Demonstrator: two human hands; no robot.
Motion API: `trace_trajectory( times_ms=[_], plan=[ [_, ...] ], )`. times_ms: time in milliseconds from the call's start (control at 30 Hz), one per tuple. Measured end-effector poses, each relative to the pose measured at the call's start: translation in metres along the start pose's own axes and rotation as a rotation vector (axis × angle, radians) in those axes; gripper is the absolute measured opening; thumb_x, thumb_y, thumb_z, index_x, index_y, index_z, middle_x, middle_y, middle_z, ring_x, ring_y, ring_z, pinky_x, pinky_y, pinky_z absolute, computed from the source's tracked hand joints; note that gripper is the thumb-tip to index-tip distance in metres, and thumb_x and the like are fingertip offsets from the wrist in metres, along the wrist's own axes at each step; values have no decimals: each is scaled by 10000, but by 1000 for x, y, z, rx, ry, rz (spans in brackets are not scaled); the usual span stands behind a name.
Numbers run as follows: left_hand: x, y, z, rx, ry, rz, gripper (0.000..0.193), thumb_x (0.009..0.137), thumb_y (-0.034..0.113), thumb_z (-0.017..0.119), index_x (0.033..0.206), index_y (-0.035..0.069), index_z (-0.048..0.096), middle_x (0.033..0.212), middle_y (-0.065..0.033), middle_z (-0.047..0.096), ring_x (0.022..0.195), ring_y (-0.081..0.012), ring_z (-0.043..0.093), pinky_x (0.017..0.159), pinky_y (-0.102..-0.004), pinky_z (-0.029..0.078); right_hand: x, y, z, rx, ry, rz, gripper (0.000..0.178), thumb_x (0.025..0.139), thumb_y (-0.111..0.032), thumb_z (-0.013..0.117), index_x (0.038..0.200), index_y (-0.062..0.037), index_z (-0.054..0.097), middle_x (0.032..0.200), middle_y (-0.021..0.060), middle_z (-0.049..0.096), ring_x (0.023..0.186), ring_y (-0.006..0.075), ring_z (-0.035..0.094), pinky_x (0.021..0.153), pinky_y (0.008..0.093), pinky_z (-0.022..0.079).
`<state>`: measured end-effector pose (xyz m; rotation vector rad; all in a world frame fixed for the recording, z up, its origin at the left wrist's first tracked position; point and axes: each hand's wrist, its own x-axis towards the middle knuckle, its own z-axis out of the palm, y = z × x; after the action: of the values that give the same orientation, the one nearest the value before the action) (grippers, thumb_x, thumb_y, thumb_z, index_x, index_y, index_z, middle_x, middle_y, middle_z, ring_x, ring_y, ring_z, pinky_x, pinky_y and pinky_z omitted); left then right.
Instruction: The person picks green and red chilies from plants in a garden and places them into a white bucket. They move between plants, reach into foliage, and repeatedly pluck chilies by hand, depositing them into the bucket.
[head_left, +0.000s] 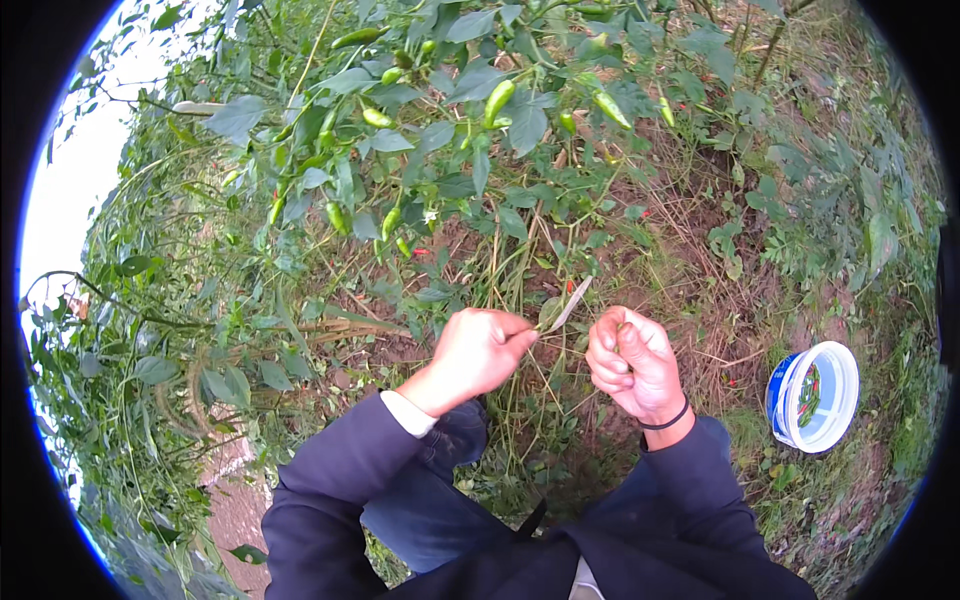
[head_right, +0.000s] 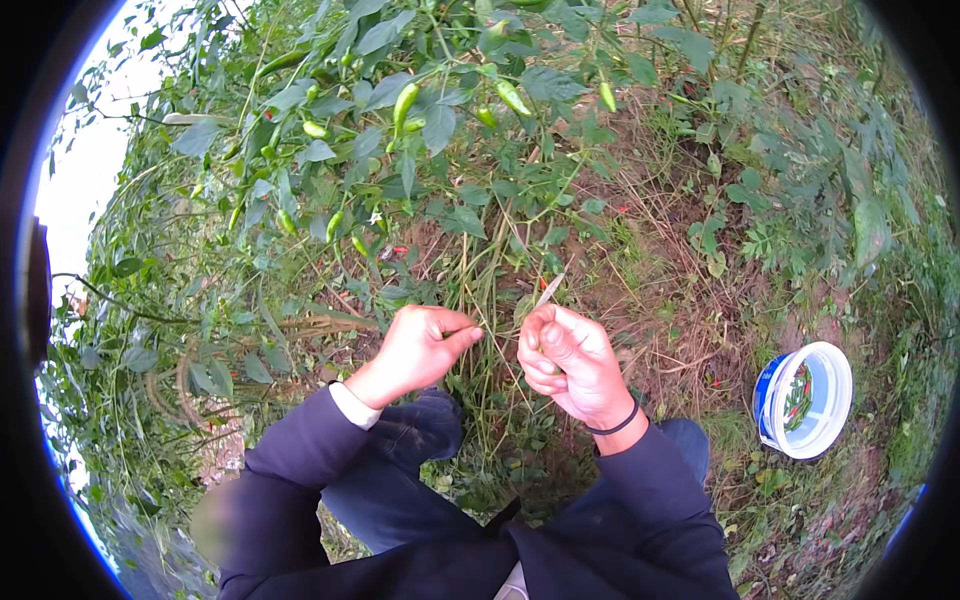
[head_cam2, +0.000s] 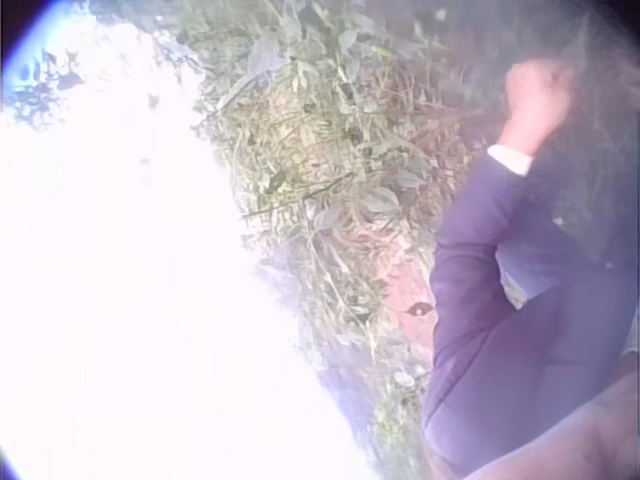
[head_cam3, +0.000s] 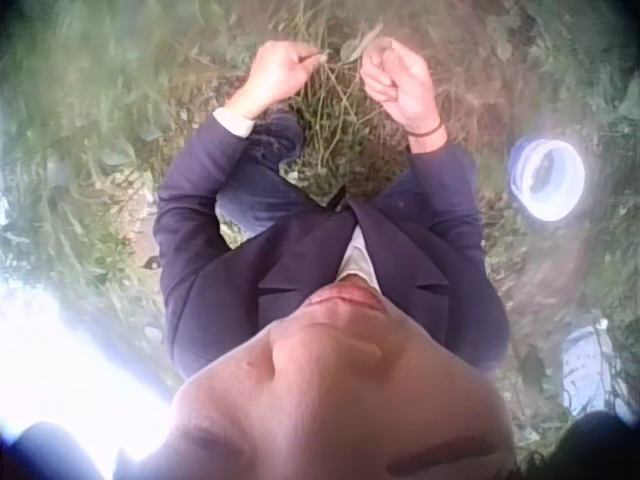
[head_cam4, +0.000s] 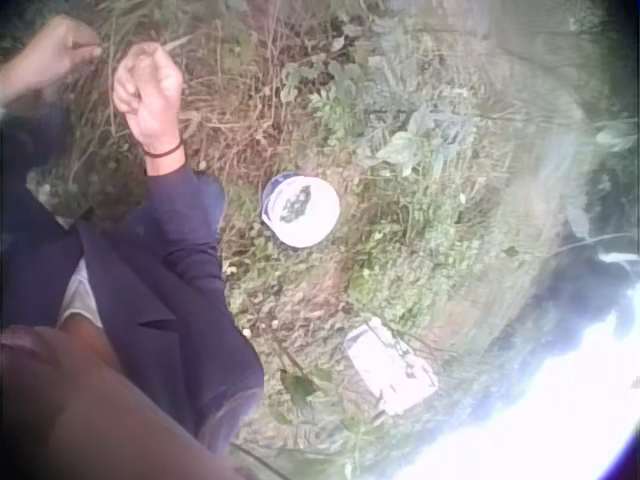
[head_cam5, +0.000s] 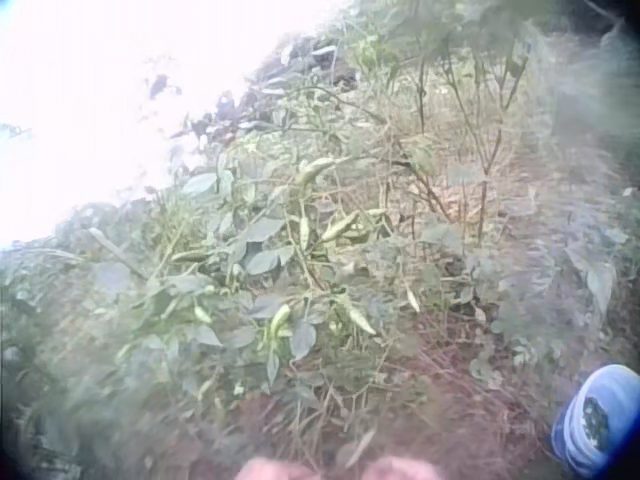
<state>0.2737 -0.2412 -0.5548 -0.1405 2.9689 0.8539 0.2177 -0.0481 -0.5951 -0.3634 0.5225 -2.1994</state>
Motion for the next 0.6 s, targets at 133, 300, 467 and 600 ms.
trace_trajectory(
  times_ms=[133, 300, 467, 600],
  plan=[
    [-16, -30, -36, 476, 46, -102, 378, 739, 413, 680, 952, 101, 689, 710, -140, 650, 673, -301, 645, 622, -388, 519, 31, 21, -2, 266, -103, 195, 240, 929, -205, 409, 765, -38, 459, 630, 21, 424, 434, 71, 350, 355, 201, 271],
    [-28, -38, -78, -58, 306, -309, 284, 785, 283, 695, 912, 30, 696, 720, -143, 660, 662, -173, 647, 643, -296, 493, 128, 73, 23, -497, 142, -36, 220, 918, -122, 503, 1072, 6, 596, 634, -37, 485, 514, 44, 405, 446, 191, 324],
    [-14, -42, -88, -365, 639, -207, 188, 841, 142, 653, 976, 14, 683, 781, -3, 653, 694, -53, 528, 652, -215, 436, 184, 85, 54, -534, 260, -220, 208, 905, -198, 577, 944, 0, 626, 630, -52, 469, 488, 19, 372, 425, 183, 286],
    [-7, -37, -87, -566, 718, -151, 233, 857, 153, 640, 1033, 2, 662, 763, 7, 640, 640, -33, 497, 583, -176, 401, 147, 68, 58, -165, 224, 40, 189, 880, -219, 616, 856, -32, 604, 602, -58, 448, 443, 21, 349, 381, 177, 240]
  ],
)
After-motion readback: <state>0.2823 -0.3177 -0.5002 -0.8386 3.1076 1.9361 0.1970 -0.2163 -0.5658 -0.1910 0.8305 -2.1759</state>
